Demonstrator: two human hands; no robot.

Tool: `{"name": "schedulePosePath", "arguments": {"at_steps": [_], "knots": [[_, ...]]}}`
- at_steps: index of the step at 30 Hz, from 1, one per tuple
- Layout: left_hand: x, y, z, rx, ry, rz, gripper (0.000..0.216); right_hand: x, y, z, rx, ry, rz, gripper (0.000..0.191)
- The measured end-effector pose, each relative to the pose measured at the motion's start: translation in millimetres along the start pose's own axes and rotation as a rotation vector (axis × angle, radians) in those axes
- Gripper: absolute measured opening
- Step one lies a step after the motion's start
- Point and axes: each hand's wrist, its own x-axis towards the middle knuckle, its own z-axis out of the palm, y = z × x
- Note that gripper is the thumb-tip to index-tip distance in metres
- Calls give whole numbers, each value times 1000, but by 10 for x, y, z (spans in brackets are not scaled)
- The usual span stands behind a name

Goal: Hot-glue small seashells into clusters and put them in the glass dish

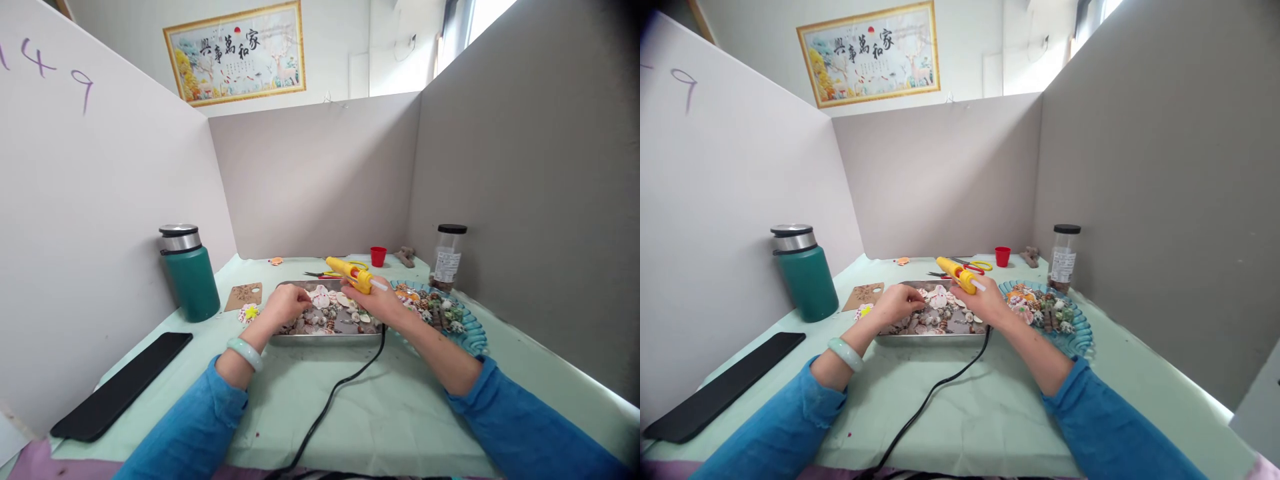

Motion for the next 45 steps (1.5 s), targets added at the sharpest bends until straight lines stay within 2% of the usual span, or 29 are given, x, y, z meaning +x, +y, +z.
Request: {"name": "schedulePosePath", "arguments": {"at_steps": [3, 6, 8, 12, 14, 23, 28, 32, 39, 42, 45], "knots": [[140, 50, 1, 151, -49, 16, 22, 0, 2, 1, -7, -4, -15, 26], [247, 81, -50, 256, 24, -33, 29, 5, 20, 1, -4, -10, -19, 26], [243, 81, -94, 281, 18, -12, 30, 8, 33, 2, -2, -7, -23, 26], [104, 83, -143, 325, -216, 192, 24, 13, 54, 11, 17, -20, -45, 25], [51, 101, -130, 380, -265, 269, 25, 17, 59, 15, 21, -21, -39, 25], [86, 127, 13, 590, -189, 442, 16, 7, 47, 14, 47, -33, -7, 30], [55, 26, -1, 564, -107, 513, 19, 8, 45, 13, 39, -30, -22, 30], [44, 33, -32, 528, -145, 533, 15, 1, 41, 16, 45, -44, -5, 29], [105, 235, 34, 727, -209, 594, 13, -7, 14, 10, 37, -45, 5, 31], [129, 223, 43, 732, -191, 591, 13, -1, 12, 11, 40, -45, 3, 30], [137, 139, -1, 651, -109, 483, 15, 8, 26, 15, 39, -47, -8, 28]]}}
